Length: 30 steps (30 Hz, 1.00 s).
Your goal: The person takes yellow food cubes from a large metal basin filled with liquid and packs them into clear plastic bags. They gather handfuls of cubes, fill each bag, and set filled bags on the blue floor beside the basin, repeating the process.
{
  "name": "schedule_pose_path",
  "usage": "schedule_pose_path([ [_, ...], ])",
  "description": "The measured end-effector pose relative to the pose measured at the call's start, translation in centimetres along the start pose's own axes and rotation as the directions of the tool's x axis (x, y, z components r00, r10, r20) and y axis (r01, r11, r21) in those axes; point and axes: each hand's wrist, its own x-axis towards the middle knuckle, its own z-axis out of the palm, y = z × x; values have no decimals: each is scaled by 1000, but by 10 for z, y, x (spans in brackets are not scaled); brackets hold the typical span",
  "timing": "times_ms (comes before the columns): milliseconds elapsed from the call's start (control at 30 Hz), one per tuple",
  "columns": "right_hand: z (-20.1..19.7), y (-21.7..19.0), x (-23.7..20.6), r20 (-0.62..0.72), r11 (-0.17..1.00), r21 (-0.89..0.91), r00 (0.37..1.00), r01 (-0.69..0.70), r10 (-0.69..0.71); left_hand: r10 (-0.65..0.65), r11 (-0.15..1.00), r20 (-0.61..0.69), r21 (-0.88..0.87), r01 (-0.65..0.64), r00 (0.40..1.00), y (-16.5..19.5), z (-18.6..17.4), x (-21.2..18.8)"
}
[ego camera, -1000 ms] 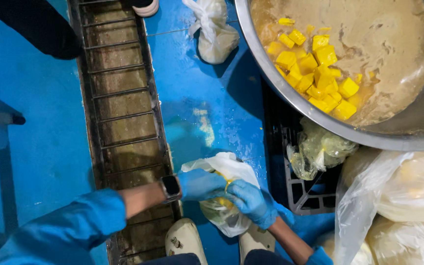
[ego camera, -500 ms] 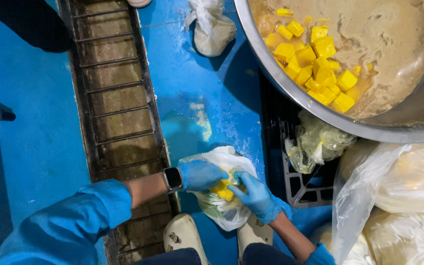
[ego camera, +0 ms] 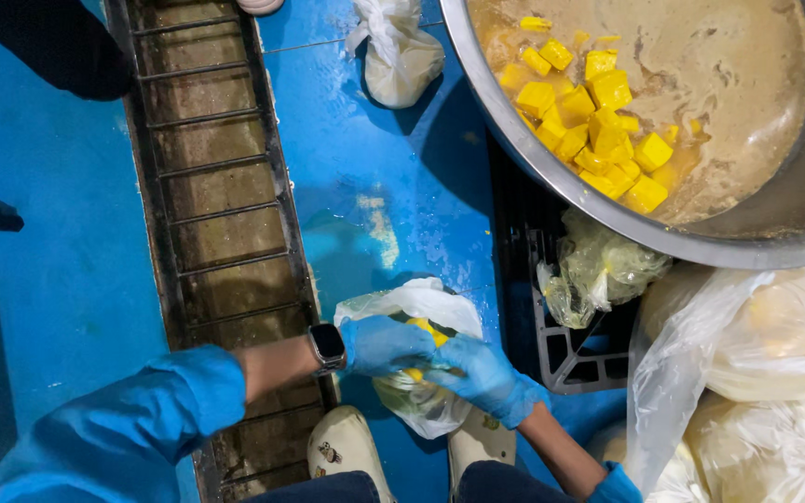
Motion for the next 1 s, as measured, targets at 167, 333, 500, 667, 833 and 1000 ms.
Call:
schedule_pose_path([
  [167, -8, -13, 6, -25, 949, -153, 959, 275, -282, -13, 996, 16, 94, 11, 1000, 13, -5, 3],
  [333, -7, -14, 6, -90, 876, -302, 904, 376, -419, -59, 986, 136, 160, 37, 989, 4, -18, 3],
  [500, -4, 0, -5, -106, 814, -443, 879, 377, -465, 278, 894, 68, 347, -284, 958, -22, -29, -5],
  [667, 6, 14, -18, -72, 850, -397, 912, 345, -403, 300, 752, 215, 546, -369, 929, -57, -45, -19],
  [833, 20, 29, -28, 74, 867, -347, 932, 357, -354, 328, 728, 230, 556, -400, 916, -74, -44, -33],
  [1000, 30, 46, -40, 85, 919, -257, 955, 297, -285, 267, 720, 238, 594, -358, 934, -89, -52, -50],
])
